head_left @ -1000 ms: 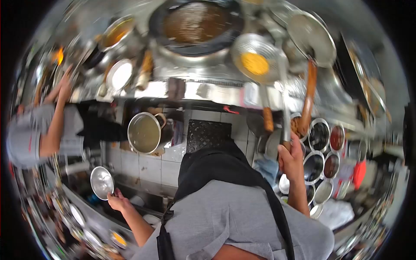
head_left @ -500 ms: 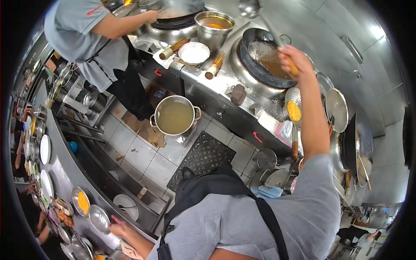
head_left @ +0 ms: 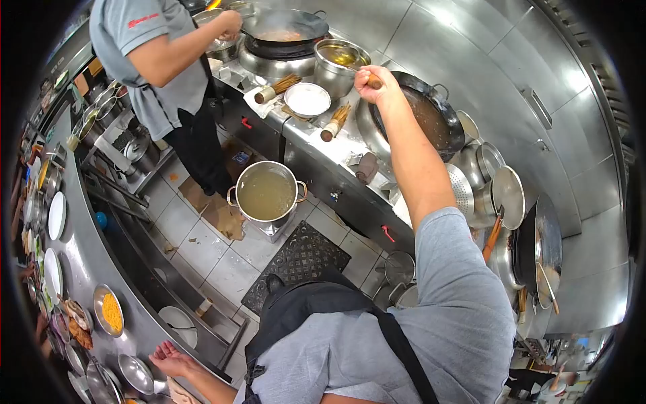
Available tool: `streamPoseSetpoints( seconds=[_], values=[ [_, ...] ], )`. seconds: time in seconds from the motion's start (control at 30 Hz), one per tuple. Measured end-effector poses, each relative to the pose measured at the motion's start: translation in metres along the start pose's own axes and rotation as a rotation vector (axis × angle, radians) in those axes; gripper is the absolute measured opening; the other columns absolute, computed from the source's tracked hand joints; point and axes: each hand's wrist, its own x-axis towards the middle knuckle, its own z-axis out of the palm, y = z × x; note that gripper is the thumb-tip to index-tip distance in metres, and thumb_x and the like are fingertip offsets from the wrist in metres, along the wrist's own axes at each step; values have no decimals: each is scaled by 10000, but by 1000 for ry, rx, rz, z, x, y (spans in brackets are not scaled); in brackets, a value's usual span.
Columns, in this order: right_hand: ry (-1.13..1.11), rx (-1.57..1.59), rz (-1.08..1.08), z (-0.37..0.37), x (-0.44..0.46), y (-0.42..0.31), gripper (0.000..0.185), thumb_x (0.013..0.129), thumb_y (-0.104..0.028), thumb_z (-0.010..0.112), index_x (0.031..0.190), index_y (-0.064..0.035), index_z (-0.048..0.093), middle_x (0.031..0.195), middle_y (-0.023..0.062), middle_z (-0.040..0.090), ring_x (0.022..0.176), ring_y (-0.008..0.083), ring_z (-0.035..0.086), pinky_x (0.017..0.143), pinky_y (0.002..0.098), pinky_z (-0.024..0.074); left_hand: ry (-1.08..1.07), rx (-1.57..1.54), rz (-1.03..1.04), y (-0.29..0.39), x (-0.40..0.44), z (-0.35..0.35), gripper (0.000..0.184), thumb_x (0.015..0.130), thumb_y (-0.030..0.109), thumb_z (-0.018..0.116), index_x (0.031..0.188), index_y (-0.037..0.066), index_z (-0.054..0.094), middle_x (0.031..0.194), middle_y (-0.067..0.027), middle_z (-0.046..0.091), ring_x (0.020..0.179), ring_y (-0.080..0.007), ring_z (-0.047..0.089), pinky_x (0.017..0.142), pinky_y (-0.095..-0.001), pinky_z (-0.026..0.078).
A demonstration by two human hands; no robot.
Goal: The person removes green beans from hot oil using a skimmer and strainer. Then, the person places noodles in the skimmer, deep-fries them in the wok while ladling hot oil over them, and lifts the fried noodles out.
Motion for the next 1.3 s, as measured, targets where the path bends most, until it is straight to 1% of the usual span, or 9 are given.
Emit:
streamPoseSetpoints(
  seconds=[0.17,0.33,0.53,0.77,0.97,1.03,1.13,1.23,1.3],
  values=[
    [294,-1250,-262,-29,-42,12,79,874,-76,573,933,-42,533,646,15,517,460,82,474,383,240,396,-315,207,-137,-32,-21,20,334,940,370,567,989,42,529,879,-52,562,778,-166,557,687,-289,498],
    [380,-1450,-577,-69,-139,-22,611,859,-114,600,1402,-30,334,708,15,514,483,78,471,384,246,376,-634,544,-412,-87,-85,61,285,923,378,595,963,99,549,856,-24,580,732,-128,560,634,-287,485],
    [540,-1317,-791,-127,-337,-24,560,878,-114,586,1392,-50,373,631,-18,465,435,58,420,391,229,334,-1263,1114,-582,-173,-181,123,288,918,363,604,916,77,636,857,-53,658,763,-132,599,703,-293,491],
    [1031,-1138,-446,-193,-495,68,624,860,-26,570,1438,-125,358,677,-29,463,490,58,418,445,215,331,-2506,1082,-999,-235,-476,204,422,969,384,527,1145,9,607,1081,-116,660,980,-190,623,902,-336,488],
    [982,-774,-221,-309,-464,118,618,864,-98,601,1427,-101,345,698,16,523,522,100,483,479,264,415,-2241,1232,-1782,-254,-685,159,515,940,453,546,1261,51,515,1054,-123,652,925,-232,635,849,-411,520],
    [1167,-1327,-646,-366,-432,153,610,875,-123,598,1423,-82,333,733,57,563,581,174,536,579,330,471,-2184,1226,-1774,-261,-711,154,478,934,450,554,1203,55,528,979,-118,651,871,-244,643,801,-428,535],
    [1295,-1207,-444,-351,-423,160,616,881,-114,590,1428,-63,312,757,88,588,639,229,556,680,367,483,-1985,1278,-1725,-257,-723,151,377,907,399,604,1074,69,532,828,-109,605,730,-256,632,671,-432,552],
    [1023,-1032,-445,-343,-447,150,612,886,-122,571,1426,-47,292,846,216,641,727,347,654,668,421,498,-1812,1281,-1686,-258,-736,160,234,886,253,639,925,53,524,744,-98,572,633,-243,603,556,-414,546],
    [844,-675,-334,-329,-474,140,612,886,-119,576,1426,-53,294,734,107,589,603,204,594,539,332,451,-1921,1259,-1609,-267,-736,169,184,851,167,654,889,40,526,723,-90,565,596,-212,583,508,-370,521]
  ],
)
